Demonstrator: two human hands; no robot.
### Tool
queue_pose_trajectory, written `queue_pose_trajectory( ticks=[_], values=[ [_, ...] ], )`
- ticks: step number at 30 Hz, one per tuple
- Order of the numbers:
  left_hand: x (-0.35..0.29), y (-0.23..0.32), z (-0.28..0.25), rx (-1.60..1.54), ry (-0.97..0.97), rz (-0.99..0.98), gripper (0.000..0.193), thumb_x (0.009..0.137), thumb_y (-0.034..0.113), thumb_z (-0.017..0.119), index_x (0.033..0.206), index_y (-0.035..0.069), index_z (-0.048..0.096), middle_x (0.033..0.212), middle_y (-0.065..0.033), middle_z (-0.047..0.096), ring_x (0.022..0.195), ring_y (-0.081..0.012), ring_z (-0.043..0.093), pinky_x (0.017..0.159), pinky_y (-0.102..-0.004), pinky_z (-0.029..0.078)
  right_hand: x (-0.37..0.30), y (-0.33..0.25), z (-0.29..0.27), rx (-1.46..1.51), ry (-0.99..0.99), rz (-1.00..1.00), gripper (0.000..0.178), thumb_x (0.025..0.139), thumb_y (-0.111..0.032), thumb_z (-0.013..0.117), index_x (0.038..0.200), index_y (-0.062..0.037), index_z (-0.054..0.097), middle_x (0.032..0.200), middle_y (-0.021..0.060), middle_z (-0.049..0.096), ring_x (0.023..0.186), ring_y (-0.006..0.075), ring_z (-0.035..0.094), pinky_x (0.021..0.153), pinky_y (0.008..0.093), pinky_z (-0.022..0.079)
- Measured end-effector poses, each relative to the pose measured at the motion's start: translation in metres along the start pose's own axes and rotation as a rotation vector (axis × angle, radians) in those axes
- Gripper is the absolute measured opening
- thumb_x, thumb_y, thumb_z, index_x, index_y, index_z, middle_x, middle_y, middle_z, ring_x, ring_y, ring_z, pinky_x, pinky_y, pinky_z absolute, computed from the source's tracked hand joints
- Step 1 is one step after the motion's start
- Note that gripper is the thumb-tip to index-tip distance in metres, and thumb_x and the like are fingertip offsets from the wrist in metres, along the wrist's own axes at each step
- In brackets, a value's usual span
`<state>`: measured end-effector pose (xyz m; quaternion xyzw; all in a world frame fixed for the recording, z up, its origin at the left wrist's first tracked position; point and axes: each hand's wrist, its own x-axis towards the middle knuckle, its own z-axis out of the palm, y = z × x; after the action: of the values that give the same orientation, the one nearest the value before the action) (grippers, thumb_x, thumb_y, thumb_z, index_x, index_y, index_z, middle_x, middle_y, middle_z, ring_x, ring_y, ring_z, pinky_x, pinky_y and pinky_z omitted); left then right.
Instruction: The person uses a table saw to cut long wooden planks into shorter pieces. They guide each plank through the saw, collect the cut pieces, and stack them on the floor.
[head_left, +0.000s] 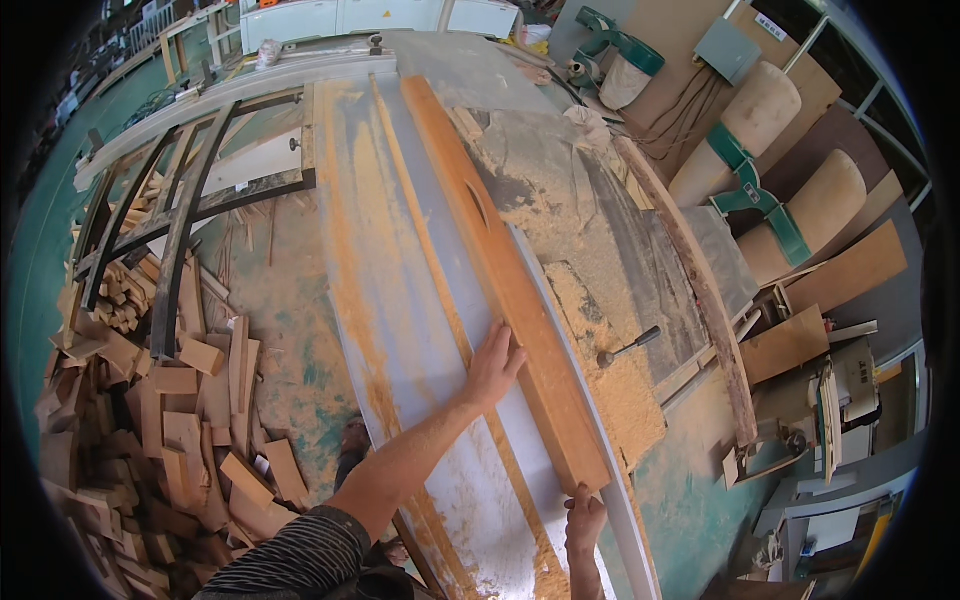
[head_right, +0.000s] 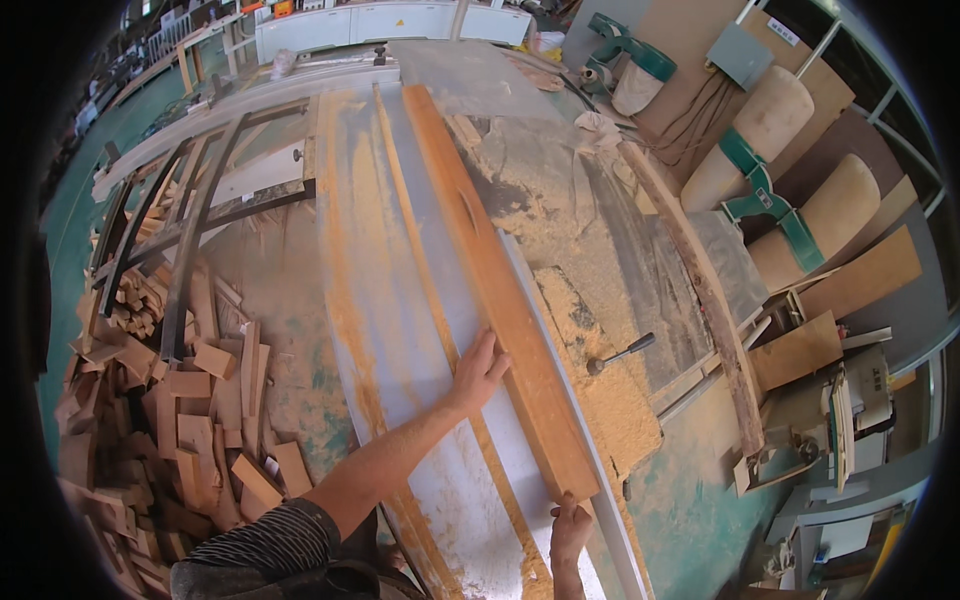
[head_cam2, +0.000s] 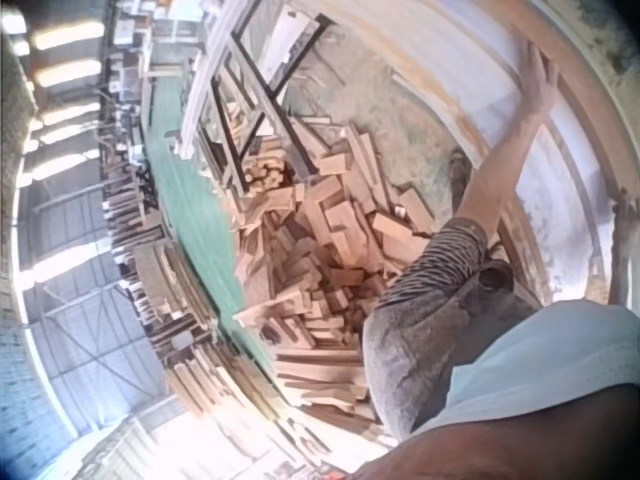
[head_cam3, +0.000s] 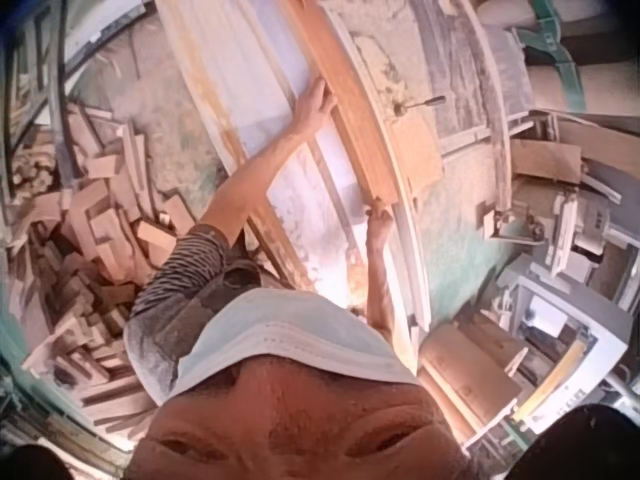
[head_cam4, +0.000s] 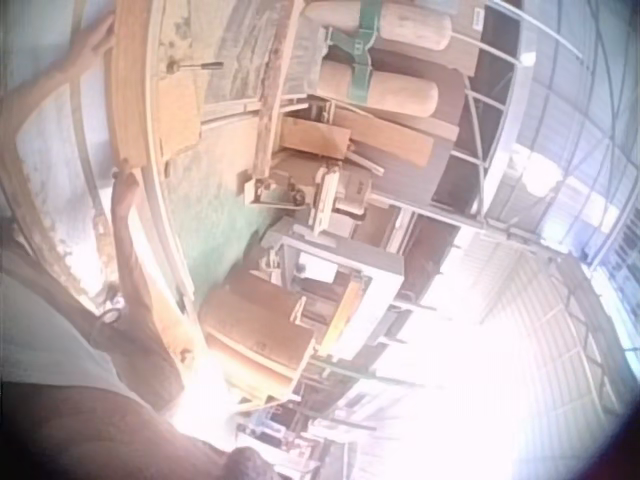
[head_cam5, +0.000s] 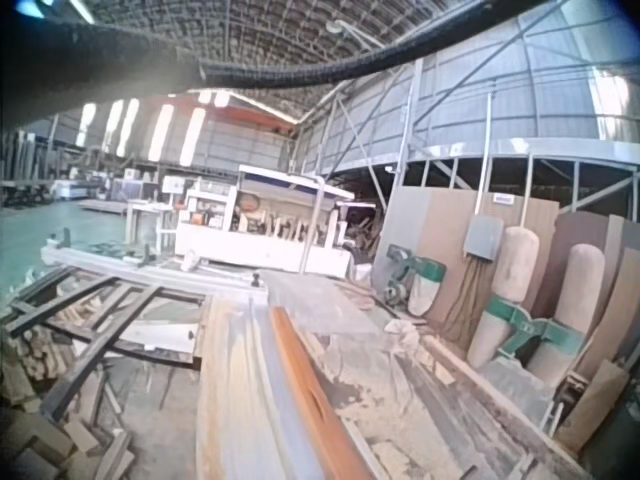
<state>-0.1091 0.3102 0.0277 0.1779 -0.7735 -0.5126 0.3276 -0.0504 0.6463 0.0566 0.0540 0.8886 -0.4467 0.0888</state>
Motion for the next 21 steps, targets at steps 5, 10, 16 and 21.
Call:
queue_pose_trajectory(
  ticks=[5, 10, 16, 21],
  values=[
    [0.011, -0.003, -0.005, -0.009, -0.002, 0.02, 0.033, 0.097, 0.023, 0.059, 0.118, 0.0, 0.047, 0.122, -0.0217, 0.05, 0.107, -0.0441, 0.054, 0.087, -0.0492, 0.047, 0.003, -0.008, 0.01, 0.036, 0.019, -0.009, 0.054, 0.101, -0.037, 0.06, 0.065, 0.0035, 0.061, 0.049, -0.0021, 0.042, 0.043, 0.0064, 0.035, 0.041, 0.0292, 0.024],
    [0.02, -0.009, -0.009, 0.014, 0.011, 0.015, 0.032, 0.097, 0.024, 0.059, 0.114, 0.0, 0.047, 0.119, -0.0202, 0.05, 0.104, -0.0433, 0.055, 0.085, -0.0486, 0.047, 0.001, -0.032, 0.017, 0.03, -0.009, 0.001, 0.054, 0.102, -0.037, 0.059, 0.065, 0.0032, 0.061, 0.049, -0.0027, 0.042, 0.044, 0.0061, 0.035, 0.042, 0.0289, 0.023],
    [0.033, -0.015, -0.015, -0.052, -0.022, -0.014, 0.032, 0.097, 0.025, 0.058, 0.115, 0.0, 0.047, 0.118, -0.0206, 0.051, 0.104, -0.0431, 0.055, 0.085, -0.0489, 0.047, 0.006, -0.036, 0.028, 0.041, -0.01, 0.001, 0.054, 0.102, -0.037, 0.059, 0.066, 0.0032, 0.061, 0.05, -0.003, 0.041, 0.044, 0.0058, 0.034, 0.042, 0.0285, 0.023],
    [0.044, -0.028, -0.018, 0.003, 0.068, 0.105, 0.035, 0.097, 0.025, 0.059, 0.118, -0.001, 0.047, 0.12, -0.0216, 0.051, 0.104, -0.044, 0.055, 0.085, -0.0498, 0.047, 0.01, -0.046, 0.035, -0.001, -0.038, 0.008, 0.053, 0.102, -0.037, 0.058, 0.072, 0.0055, 0.063, 0.055, 0.0011, 0.048, 0.049, 0.0077, 0.039, 0.045, 0.0301, 0.028]
  ],
)
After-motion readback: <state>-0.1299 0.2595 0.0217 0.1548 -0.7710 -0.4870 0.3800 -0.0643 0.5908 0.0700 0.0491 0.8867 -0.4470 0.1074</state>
